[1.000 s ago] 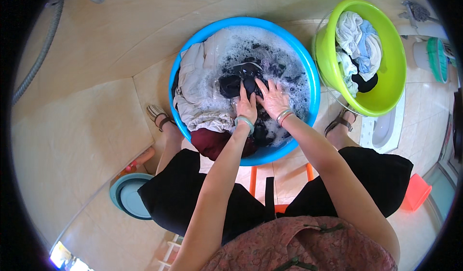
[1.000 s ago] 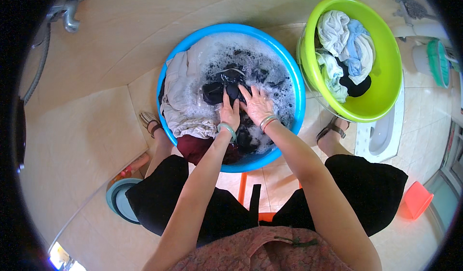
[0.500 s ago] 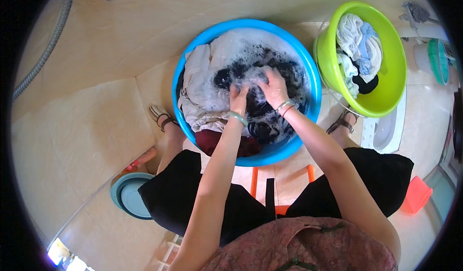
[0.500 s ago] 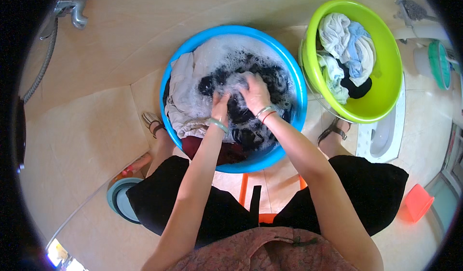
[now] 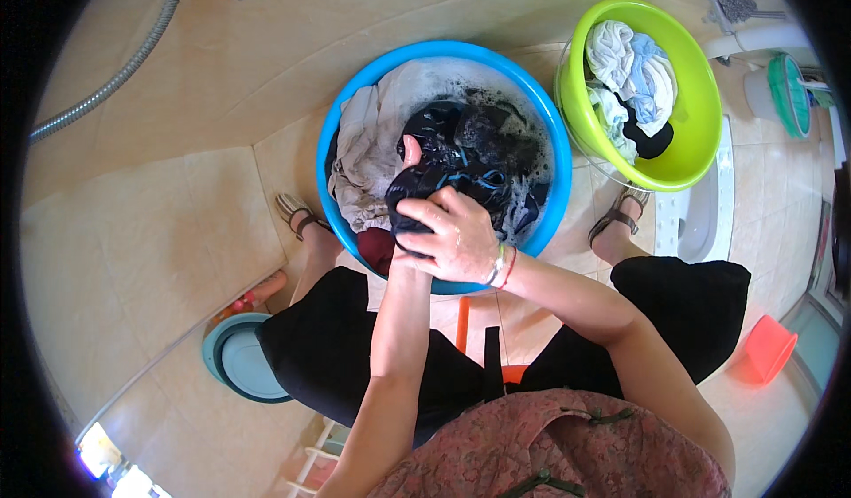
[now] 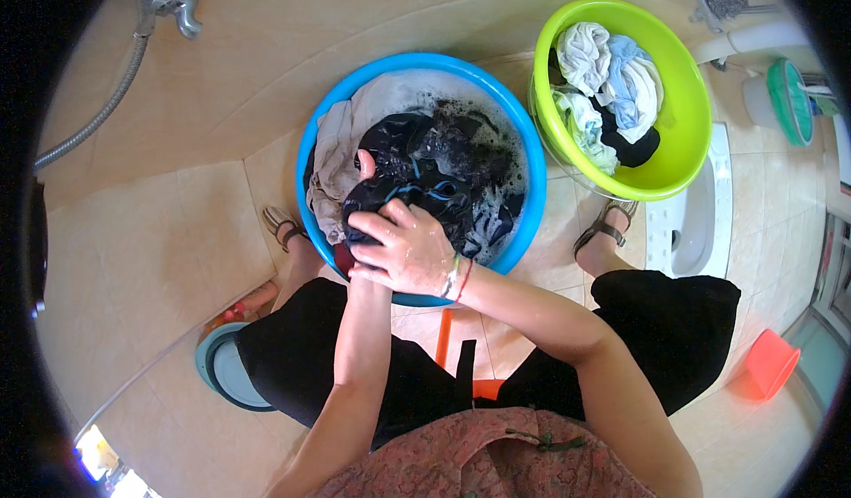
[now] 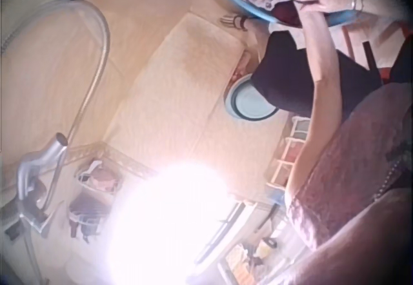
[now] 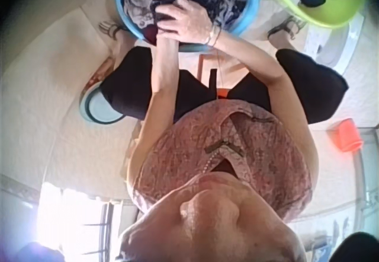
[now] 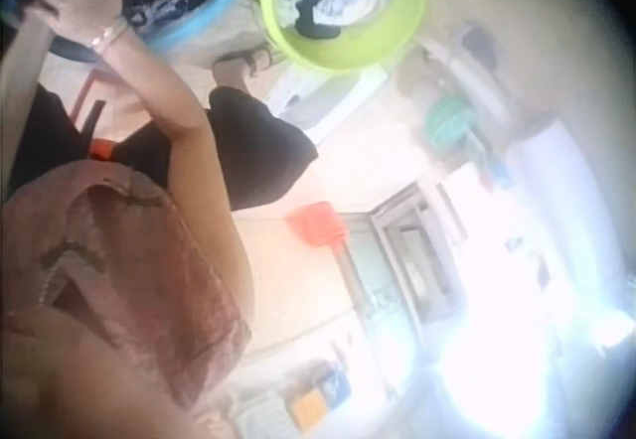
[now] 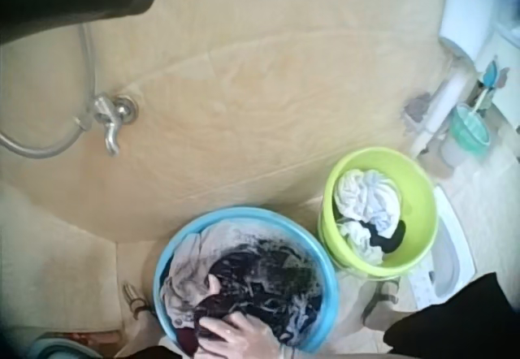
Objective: The person sits on a small stool and hand-washes clothes in a blue basin filled with soapy water. They scrub and rinse various garments, including dark and light-colored items, and transfer the washed clothes into a green basin placed beside them.
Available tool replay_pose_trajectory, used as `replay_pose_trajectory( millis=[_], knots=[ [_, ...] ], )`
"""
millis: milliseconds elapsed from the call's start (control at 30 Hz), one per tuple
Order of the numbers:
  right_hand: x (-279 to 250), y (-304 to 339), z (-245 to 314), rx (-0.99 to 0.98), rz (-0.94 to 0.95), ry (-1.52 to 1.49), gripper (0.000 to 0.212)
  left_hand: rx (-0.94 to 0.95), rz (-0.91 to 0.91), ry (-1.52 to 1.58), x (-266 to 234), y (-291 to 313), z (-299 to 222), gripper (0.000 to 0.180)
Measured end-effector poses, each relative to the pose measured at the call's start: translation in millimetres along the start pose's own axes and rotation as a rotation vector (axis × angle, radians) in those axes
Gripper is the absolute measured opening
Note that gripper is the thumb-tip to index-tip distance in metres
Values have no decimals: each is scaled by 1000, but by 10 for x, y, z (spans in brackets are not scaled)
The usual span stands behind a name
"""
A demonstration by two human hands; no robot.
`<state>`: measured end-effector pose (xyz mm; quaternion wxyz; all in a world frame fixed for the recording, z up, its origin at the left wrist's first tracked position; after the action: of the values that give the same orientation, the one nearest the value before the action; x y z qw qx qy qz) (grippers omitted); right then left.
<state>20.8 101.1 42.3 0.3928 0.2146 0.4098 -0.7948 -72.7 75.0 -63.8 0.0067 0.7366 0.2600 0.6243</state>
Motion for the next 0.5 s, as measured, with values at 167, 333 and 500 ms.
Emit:
replay_pose_trajectory(
  millis=[167,333,500],
  knots=[
    [-54,-117,-112,124,-162,23,23,43,66,-19,14,10,45,39],
    [51,-173,-395,240,-177,-84,16,204,-14,-210,26,81,117,32],
    [267,-14,-1053,542,-130,-38,18,185,-722,-345,-11,135,124,37]
  ],
)
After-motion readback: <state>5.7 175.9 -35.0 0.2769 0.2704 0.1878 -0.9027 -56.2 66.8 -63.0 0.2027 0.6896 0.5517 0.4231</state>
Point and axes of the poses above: each hand's wrist, its own y-axis away from the middle knuckle, its own x-axis out of the palm, z = x × y, the point moved 4 cm from there along -y, towards the middle knuckle, and after that the axes turned 6 degrees about y, right-handed, at the moved point
